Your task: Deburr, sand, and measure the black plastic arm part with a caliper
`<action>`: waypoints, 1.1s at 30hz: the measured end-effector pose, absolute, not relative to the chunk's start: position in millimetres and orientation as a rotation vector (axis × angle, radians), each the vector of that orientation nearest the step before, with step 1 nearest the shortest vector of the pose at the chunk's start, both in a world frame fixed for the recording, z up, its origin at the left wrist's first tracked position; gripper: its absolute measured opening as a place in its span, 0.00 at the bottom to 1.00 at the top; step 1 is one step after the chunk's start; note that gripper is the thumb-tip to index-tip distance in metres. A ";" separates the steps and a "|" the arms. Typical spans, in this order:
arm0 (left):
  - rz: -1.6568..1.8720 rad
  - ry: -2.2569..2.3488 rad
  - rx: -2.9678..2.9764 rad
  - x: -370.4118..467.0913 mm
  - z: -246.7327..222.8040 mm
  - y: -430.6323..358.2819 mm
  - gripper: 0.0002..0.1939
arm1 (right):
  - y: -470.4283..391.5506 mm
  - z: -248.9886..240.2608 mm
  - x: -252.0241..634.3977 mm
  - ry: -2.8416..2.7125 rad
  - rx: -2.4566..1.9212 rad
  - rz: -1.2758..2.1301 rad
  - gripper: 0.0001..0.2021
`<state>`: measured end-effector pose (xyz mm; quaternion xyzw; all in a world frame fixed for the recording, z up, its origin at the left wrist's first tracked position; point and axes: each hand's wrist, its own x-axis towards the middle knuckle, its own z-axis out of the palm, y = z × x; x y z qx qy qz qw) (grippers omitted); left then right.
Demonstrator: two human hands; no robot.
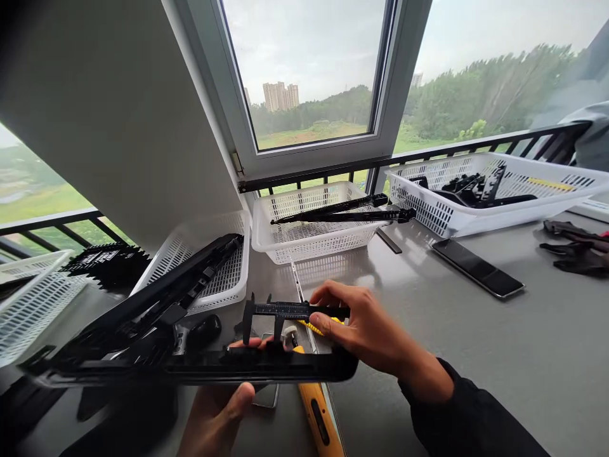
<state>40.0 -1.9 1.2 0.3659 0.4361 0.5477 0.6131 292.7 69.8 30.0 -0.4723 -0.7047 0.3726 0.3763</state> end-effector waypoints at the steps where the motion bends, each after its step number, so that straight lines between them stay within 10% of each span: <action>1: 1.294 1.021 0.824 39.4 2.5 -1.3 0.25 | 68.7 31.4 292.1 -1.810 -1.206 0.954 0.07; 33: 1.083 0.938 1.025 68.1 -23.0 -22.7 0.23 | 45.5 32.8 256.0 -1.732 -1.305 0.704 0.13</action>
